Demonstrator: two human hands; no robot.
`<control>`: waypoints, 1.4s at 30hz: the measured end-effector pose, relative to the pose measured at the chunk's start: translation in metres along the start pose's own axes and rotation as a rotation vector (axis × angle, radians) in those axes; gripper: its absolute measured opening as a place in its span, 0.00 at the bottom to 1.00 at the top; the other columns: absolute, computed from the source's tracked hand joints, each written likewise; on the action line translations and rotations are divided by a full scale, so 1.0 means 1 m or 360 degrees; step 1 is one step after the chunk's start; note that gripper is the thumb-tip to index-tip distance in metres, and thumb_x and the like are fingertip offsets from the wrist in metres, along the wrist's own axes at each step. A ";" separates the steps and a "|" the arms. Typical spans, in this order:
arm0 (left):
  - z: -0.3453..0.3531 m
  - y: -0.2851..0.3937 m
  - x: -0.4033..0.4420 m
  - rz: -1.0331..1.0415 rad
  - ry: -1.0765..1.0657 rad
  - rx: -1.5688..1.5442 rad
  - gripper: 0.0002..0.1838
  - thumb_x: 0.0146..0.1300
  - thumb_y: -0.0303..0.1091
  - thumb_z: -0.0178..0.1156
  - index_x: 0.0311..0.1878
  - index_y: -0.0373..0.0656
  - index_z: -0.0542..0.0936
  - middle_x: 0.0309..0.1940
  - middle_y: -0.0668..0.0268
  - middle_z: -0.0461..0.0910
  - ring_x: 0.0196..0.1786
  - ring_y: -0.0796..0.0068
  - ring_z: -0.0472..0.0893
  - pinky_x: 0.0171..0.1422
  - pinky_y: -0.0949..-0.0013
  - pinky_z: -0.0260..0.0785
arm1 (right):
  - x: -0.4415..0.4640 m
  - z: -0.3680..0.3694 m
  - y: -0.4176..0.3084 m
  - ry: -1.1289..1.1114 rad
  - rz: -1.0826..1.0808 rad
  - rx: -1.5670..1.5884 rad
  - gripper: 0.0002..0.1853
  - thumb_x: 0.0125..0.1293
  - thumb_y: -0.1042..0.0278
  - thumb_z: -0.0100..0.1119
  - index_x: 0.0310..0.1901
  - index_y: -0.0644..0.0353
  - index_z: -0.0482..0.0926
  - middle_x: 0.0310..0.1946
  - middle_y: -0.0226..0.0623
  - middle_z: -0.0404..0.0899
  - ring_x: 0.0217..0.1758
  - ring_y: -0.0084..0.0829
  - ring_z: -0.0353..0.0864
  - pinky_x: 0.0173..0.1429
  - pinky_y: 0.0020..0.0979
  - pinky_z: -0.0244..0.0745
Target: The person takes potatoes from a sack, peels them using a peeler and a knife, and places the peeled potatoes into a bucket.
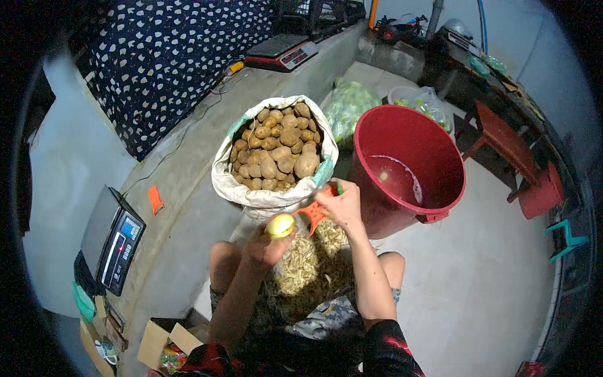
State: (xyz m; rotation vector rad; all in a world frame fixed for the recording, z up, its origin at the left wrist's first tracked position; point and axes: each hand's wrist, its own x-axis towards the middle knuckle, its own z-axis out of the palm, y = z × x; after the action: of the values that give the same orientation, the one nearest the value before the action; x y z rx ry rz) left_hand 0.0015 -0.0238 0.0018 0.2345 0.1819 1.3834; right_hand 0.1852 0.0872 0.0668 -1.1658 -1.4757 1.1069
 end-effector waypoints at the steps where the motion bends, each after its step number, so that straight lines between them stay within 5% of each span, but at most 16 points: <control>1: -0.004 -0.001 0.005 0.0139 -0.0136 0.0347 0.29 0.52 0.24 0.66 0.60 0.38 0.72 0.57 0.60 0.75 0.61 0.65 0.74 0.68 0.60 0.66 | -0.007 0.004 -0.016 0.0026 -0.0213 -0.0222 0.16 0.48 0.61 0.70 0.29 0.68 0.82 0.15 0.32 0.74 0.20 0.15 0.68 0.28 0.26 0.68; 4: -0.003 -0.005 0.000 0.0293 -0.0192 0.0841 0.26 0.55 0.27 0.65 0.59 0.38 0.73 0.57 0.62 0.76 0.59 0.65 0.75 0.66 0.59 0.67 | -0.017 0.003 -0.035 0.0062 -0.0574 -0.0627 0.12 0.49 0.68 0.67 0.23 0.67 0.76 0.15 0.28 0.73 0.22 0.14 0.67 0.27 0.24 0.66; 6: -0.021 -0.008 0.002 0.0208 -0.0187 0.0377 0.29 0.61 0.41 0.61 0.62 0.35 0.70 0.59 0.58 0.75 0.64 0.61 0.72 0.72 0.54 0.61 | -0.001 0.004 -0.004 0.0163 -0.0168 -0.0268 0.17 0.47 0.60 0.69 0.28 0.69 0.81 0.14 0.35 0.73 0.22 0.15 0.69 0.28 0.28 0.68; 7: 0.013 -0.002 -0.001 -0.0031 0.0236 0.0049 0.27 0.64 0.41 0.59 0.63 0.35 0.71 0.59 0.59 0.76 0.66 0.64 0.71 0.72 0.55 0.61 | 0.011 -0.003 0.019 0.0146 -0.0137 -0.0547 0.14 0.49 0.63 0.68 0.27 0.69 0.81 0.15 0.32 0.75 0.22 0.15 0.71 0.28 0.27 0.68; 10: 0.008 -0.003 0.001 0.0079 -0.0033 0.0066 0.20 0.70 0.36 0.51 0.61 0.37 0.74 0.55 0.61 0.78 0.59 0.67 0.75 0.65 0.61 0.65 | 0.006 0.004 0.010 0.0110 0.0032 0.0062 0.12 0.49 0.65 0.67 0.25 0.68 0.79 0.16 0.28 0.77 0.22 0.15 0.71 0.29 0.26 0.69; 14: 0.003 -0.010 0.000 0.0304 -0.0192 0.0617 0.22 0.63 0.30 0.60 0.61 0.45 0.74 0.60 0.61 0.73 0.65 0.64 0.70 0.70 0.57 0.61 | -0.021 0.004 -0.040 0.0054 -0.0636 -0.0592 0.12 0.53 0.71 0.65 0.20 0.64 0.73 0.17 0.24 0.72 0.23 0.14 0.66 0.28 0.23 0.64; 17: -0.012 -0.009 -0.004 0.0301 -0.0128 0.0971 0.27 0.57 0.25 0.65 0.62 0.48 0.74 0.62 0.62 0.70 0.67 0.62 0.68 0.72 0.53 0.60 | 0.002 0.002 0.007 0.0165 -0.0146 -0.0258 0.13 0.49 0.66 0.67 0.25 0.69 0.78 0.15 0.30 0.75 0.22 0.15 0.70 0.28 0.25 0.69; 19: -0.005 -0.006 0.001 0.0083 0.0208 0.0559 0.31 0.54 0.28 0.69 0.63 0.43 0.73 0.61 0.63 0.72 0.65 0.63 0.70 0.68 0.52 0.64 | 0.008 -0.002 0.024 0.0137 -0.0058 -0.0164 0.12 0.49 0.66 0.67 0.25 0.68 0.78 0.16 0.29 0.75 0.22 0.15 0.70 0.28 0.25 0.69; 23: -0.002 -0.005 -0.002 0.0141 -0.0098 0.0224 0.30 0.56 0.30 0.68 0.62 0.38 0.72 0.59 0.64 0.73 0.62 0.64 0.72 0.65 0.54 0.67 | -0.017 0.002 -0.036 0.0044 -0.0419 -0.0398 0.09 0.53 0.71 0.65 0.22 0.64 0.75 0.18 0.23 0.73 0.22 0.14 0.67 0.27 0.24 0.64; 25: 0.034 -0.002 -0.010 0.0118 -0.0130 0.0794 0.30 0.57 0.30 0.67 0.63 0.36 0.71 0.60 0.64 0.74 0.61 0.66 0.73 0.65 0.56 0.66 | -0.024 0.005 -0.045 0.0067 -0.0579 -0.0546 0.09 0.53 0.70 0.65 0.22 0.64 0.76 0.18 0.23 0.73 0.22 0.15 0.67 0.27 0.24 0.65; 30: 0.007 -0.011 0.001 0.0188 0.0233 0.1358 0.24 0.65 0.39 0.58 0.61 0.36 0.71 0.57 0.57 0.77 0.62 0.59 0.73 0.69 0.59 0.65 | 0.015 -0.002 0.042 0.0084 0.0073 -0.0076 0.09 0.51 0.70 0.66 0.23 0.67 0.77 0.16 0.28 0.74 0.23 0.15 0.71 0.27 0.24 0.66; 32: 0.017 -0.008 0.000 0.0101 -0.0068 0.0086 0.25 0.66 0.38 0.57 0.62 0.34 0.70 0.57 0.56 0.76 0.63 0.59 0.73 0.69 0.59 0.65 | 0.000 0.002 0.004 0.0047 -0.0048 -0.0145 0.09 0.51 0.70 0.66 0.23 0.67 0.77 0.16 0.27 0.74 0.22 0.15 0.70 0.27 0.24 0.66; 34: 0.015 -0.005 0.002 0.0081 -0.0318 0.0220 0.27 0.65 0.38 0.59 0.64 0.34 0.69 0.59 0.55 0.75 0.63 0.59 0.72 0.70 0.57 0.64 | -0.021 0.004 -0.046 0.0066 -0.0537 -0.0398 0.10 0.51 0.69 0.66 0.24 0.67 0.77 0.15 0.29 0.74 0.21 0.15 0.69 0.26 0.25 0.66; 37: 0.039 -0.002 -0.012 0.0282 -0.0053 0.1410 0.33 0.61 0.42 0.66 0.65 0.36 0.70 0.59 0.62 0.76 0.59 0.66 0.75 0.67 0.61 0.64 | -0.014 0.001 -0.031 0.0180 -0.0418 -0.0559 0.14 0.49 0.64 0.68 0.25 0.68 0.78 0.16 0.35 0.76 0.21 0.17 0.70 0.27 0.27 0.68; 40: 0.020 -0.004 0.001 -0.0028 0.0213 0.0024 0.32 0.61 0.37 0.66 0.65 0.33 0.67 0.55 0.59 0.76 0.56 0.67 0.77 0.64 0.59 0.69 | 0.005 -0.008 0.006 0.0189 -0.0147 -0.0574 0.16 0.48 0.60 0.69 0.25 0.67 0.79 0.16 0.36 0.77 0.21 0.17 0.70 0.28 0.28 0.69; 42: 0.002 -0.002 0.004 -0.0153 -0.0263 -0.0310 0.28 0.63 0.33 0.62 0.64 0.33 0.68 0.60 0.55 0.74 0.64 0.62 0.72 0.70 0.56 0.63 | 0.003 -0.004 0.014 0.0113 -0.0110 -0.0245 0.16 0.47 0.60 0.69 0.25 0.67 0.79 0.15 0.35 0.75 0.21 0.16 0.70 0.28 0.28 0.69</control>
State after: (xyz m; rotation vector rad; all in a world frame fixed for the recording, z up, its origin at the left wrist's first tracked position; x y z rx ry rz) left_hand 0.0049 -0.0200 0.0031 0.1744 -0.0777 1.2702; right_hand 0.1909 0.0924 0.0537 -1.2375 -1.5554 0.9093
